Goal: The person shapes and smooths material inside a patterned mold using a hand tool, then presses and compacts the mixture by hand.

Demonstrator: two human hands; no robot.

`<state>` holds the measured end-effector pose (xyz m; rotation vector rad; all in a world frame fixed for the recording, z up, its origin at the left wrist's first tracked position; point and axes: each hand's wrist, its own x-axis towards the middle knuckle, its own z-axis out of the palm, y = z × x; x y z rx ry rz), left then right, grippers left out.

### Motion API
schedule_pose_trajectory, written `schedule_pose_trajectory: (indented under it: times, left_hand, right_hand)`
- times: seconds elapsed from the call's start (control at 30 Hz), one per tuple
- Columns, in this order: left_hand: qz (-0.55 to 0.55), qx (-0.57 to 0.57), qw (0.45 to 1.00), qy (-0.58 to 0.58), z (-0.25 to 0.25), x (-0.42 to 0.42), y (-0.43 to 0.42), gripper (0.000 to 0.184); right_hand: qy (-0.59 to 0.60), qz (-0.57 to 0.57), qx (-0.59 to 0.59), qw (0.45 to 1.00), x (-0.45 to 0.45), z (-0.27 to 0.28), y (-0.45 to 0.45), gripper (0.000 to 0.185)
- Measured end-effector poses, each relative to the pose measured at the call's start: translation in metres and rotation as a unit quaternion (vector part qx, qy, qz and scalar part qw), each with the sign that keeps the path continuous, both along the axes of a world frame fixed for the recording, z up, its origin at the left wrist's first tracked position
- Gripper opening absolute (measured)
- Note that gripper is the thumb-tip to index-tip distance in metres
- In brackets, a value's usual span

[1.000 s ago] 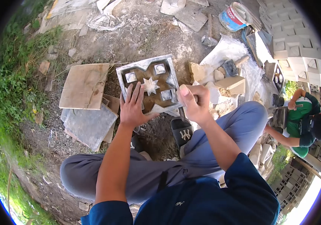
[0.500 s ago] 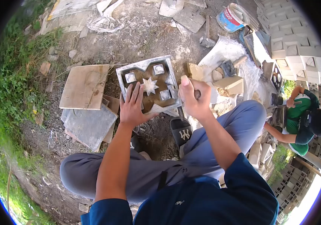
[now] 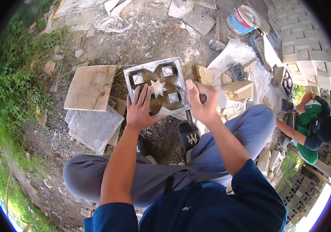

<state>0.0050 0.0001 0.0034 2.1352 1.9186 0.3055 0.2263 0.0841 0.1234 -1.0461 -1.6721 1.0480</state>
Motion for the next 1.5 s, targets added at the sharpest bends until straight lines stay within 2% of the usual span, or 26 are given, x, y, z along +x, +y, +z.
schedule_pose_trajectory:
  times: [0.07,0.17,0.23,0.27,0.33,0.37,0.4,0.47,0.53,0.6,0.67,0.73,0.8,0.87,0.93,0.97,1.0,1.07,1.1,1.13,1.2,1.3,1.4,1.43,1.47,1.5]
  left_hand:
    - [0.006,-0.013,1.000,0.014,-0.002,-0.004,0.005,0.129]
    - [0.000,0.018,1.000,-0.010,-0.005,-0.003,0.000,0.130]
    - [0.004,-0.003,1.000,-0.001,0.002,0.000,0.003,0.131]
    - [0.010,-0.030,0.999,0.010,0.004,-0.001,0.003,0.131]
    - [0.008,-0.012,1.000,0.004,-0.002,-0.004,0.003,0.131]
    - [0.004,0.002,1.000,-0.004,-0.006,-0.004,0.001,0.131]
    - [-0.001,0.020,1.000,-0.013,-0.007,-0.003,0.001,0.132]
    - [0.001,0.014,1.000,-0.018,0.000,0.000,0.002,0.132]
    - [0.011,-0.031,0.999,-0.004,0.004,-0.001,0.003,0.130]
    - [0.013,-0.025,1.000,-0.006,-0.001,-0.004,0.003,0.130]
    - [0.008,0.010,1.000,-0.023,-0.003,-0.002,0.001,0.130]
    - [0.002,-0.009,1.000,-0.013,0.000,-0.002,0.005,0.130]
    - [0.006,-0.021,1.000,-0.010,0.001,-0.003,0.003,0.129]
    - [-0.001,-0.004,1.000,-0.014,-0.004,-0.005,-0.001,0.135]
    - [0.002,-0.006,0.999,-0.032,-0.002,-0.003,0.006,0.134]
    - [0.006,-0.021,0.999,-0.026,0.002,-0.002,0.006,0.134]
    - [0.003,-0.016,1.000,-0.025,0.002,-0.003,0.009,0.134]
    - [0.004,-0.017,0.999,-0.032,-0.001,-0.004,0.006,0.134]
    - [0.002,-0.009,0.999,-0.040,-0.003,-0.005,0.005,0.134]
    - [0.002,-0.019,0.999,-0.043,-0.002,-0.004,-0.002,0.134]
    - [0.015,-0.019,0.998,-0.060,0.000,-0.004,0.007,0.130]
    - [0.012,-0.017,0.998,-0.059,-0.003,-0.007,0.013,0.130]
    - [0.011,0.001,0.997,-0.079,-0.006,-0.005,0.007,0.130]
    - [0.014,-0.013,0.997,-0.079,-0.003,-0.004,0.008,0.130]
    - [0.016,-0.027,0.997,-0.077,-0.001,-0.006,0.008,0.130]
    - [0.011,-0.029,0.998,-0.053,-0.002,-0.008,0.007,0.130]
  right_hand:
    - [0.016,0.043,0.082,0.996,0.004,0.007,-0.007,0.050]
    - [0.068,0.053,0.044,0.995,0.003,-0.005,-0.007,0.049]
    - [0.000,0.055,-0.054,0.997,0.001,-0.002,0.004,0.052]
    - [0.000,0.054,-0.049,0.997,0.004,-0.002,0.006,0.052]
    - [0.185,0.122,0.019,0.975,0.008,-0.003,0.004,0.058]
    - [0.184,0.130,0.018,0.974,0.008,-0.007,0.005,0.070]
    - [0.166,0.133,-0.036,0.977,0.008,-0.019,0.010,0.069]
    - [0.175,0.119,-0.054,0.976,-0.003,-0.026,0.021,0.069]
    - [0.178,0.143,-0.006,0.974,-0.001,-0.011,0.020,0.065]
    - [0.186,0.172,0.030,0.967,-0.011,-0.002,0.024,0.060]
    - [0.030,0.083,-0.062,0.994,-0.022,0.001,0.028,0.053]
    - [0.078,0.021,0.012,0.997,-0.034,0.002,0.036,0.046]
    - [0.061,0.095,-0.042,0.993,-0.023,0.021,0.038,0.045]
    - [0.085,0.104,-0.031,0.990,-0.037,0.015,0.042,0.046]
    - [0.079,-0.001,0.014,0.997,-0.063,0.007,0.059,0.049]
    - [0.011,0.014,-0.118,0.993,-0.050,0.017,0.061,0.051]
    - [0.012,0.012,-0.113,0.993,-0.045,0.022,0.059,0.051]
    - [0.115,0.051,-0.058,0.990,-0.043,0.022,0.053,0.052]
    - [0.084,0.036,-0.063,0.994,-0.044,0.024,0.054,0.052]
    - [0.073,0.013,-0.125,0.989,-0.050,0.016,0.059,0.053]
    - [0.047,-0.021,-0.104,0.993,-0.061,0.007,0.065,0.052]
    - [0.064,0.071,-0.011,0.995,-0.050,0.030,0.054,0.050]
    - [0.010,0.045,-0.077,0.996,-0.063,0.016,0.061,0.049]
    - [0.015,0.021,0.036,0.999,-0.072,0.003,0.065,0.049]
    - [0.016,0.020,0.038,0.999,-0.065,0.005,0.060,0.049]
    - [0.028,0.067,0.059,0.996,-0.060,0.019,0.055,0.050]
